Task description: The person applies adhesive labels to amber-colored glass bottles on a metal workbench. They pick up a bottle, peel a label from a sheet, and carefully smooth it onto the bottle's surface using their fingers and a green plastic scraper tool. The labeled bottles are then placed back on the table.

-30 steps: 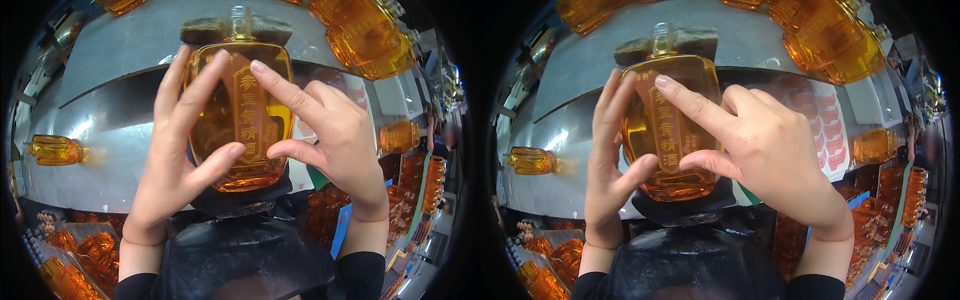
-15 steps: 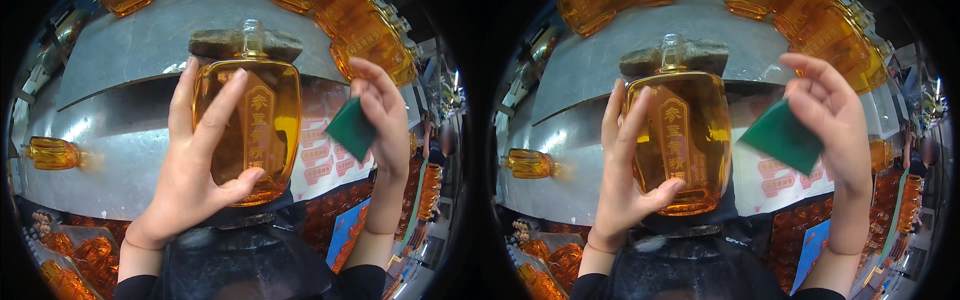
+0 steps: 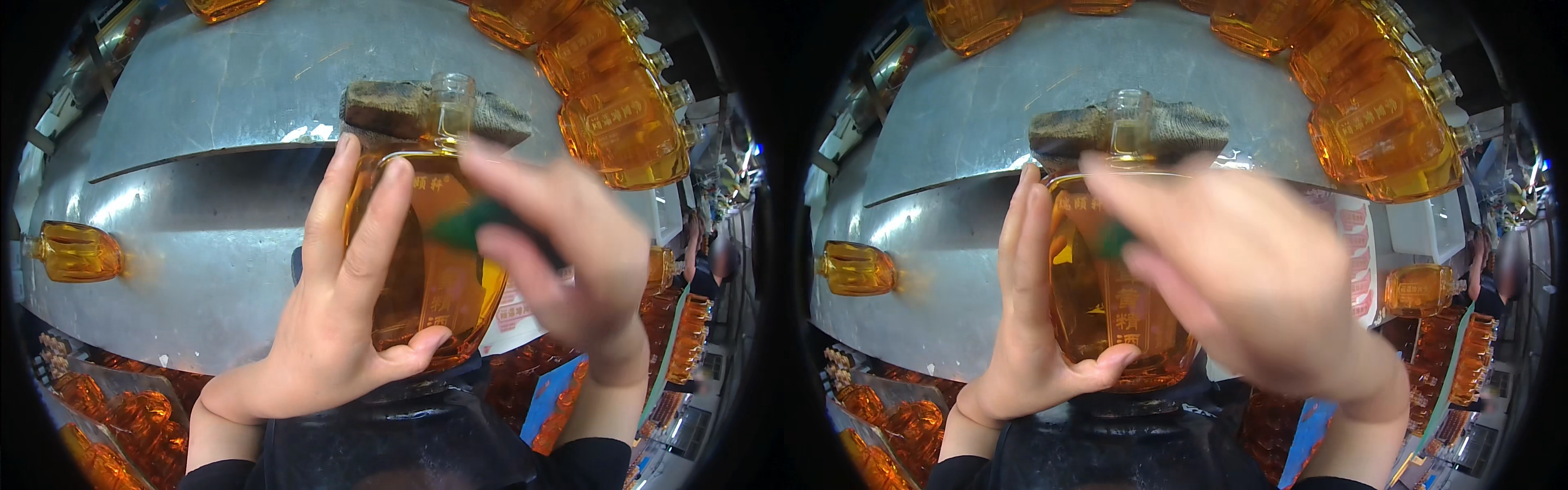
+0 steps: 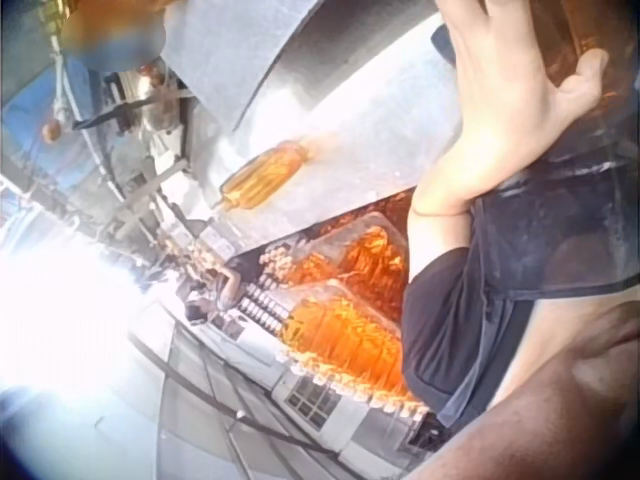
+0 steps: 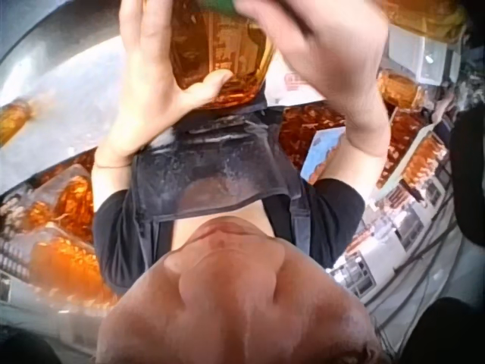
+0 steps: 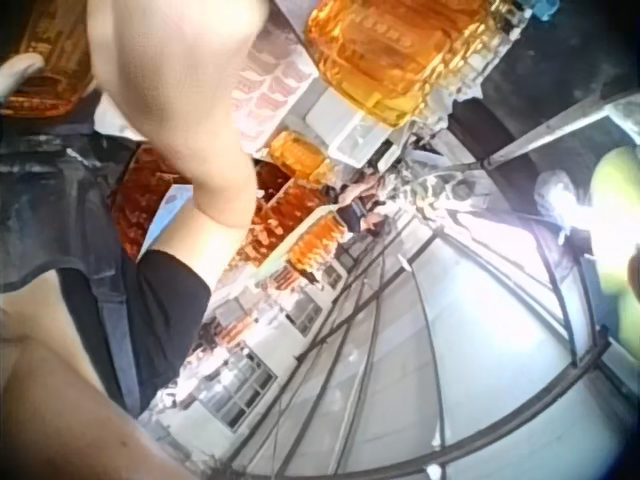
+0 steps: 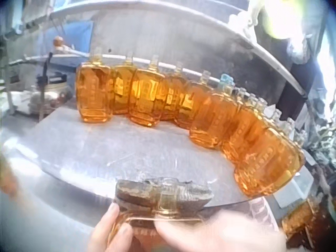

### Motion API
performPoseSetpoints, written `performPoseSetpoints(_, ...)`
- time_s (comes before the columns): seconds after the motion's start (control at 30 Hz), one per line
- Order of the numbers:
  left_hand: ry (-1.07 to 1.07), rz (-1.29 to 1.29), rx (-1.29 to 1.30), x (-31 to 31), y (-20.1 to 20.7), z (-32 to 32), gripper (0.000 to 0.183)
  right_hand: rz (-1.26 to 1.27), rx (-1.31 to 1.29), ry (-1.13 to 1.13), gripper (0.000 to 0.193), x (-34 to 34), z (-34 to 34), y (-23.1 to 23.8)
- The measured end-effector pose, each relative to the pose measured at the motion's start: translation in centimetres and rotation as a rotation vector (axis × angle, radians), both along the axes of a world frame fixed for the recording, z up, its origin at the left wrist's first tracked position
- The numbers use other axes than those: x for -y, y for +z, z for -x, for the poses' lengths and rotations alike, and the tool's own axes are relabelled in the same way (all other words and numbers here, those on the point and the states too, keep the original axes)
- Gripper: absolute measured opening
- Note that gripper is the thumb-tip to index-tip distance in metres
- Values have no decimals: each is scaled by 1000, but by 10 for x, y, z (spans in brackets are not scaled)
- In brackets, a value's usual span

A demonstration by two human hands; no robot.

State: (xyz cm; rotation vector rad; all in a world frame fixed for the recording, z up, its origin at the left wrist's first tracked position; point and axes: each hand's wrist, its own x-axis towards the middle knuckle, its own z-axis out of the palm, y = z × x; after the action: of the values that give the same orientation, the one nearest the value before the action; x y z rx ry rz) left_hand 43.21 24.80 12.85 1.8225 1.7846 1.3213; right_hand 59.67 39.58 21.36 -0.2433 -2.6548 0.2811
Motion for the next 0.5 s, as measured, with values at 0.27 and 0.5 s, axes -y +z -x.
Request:
performPoseSetpoints(0.27, 77, 136, 214, 24, -10, 8, 103, -299, -161, 262, 22, 18, 5, -29)
performPoseSetpoints(0.5, 206, -46, 255, 30, -3, -10, 77, -172, -118, 135, 21, 11, 3, 7)
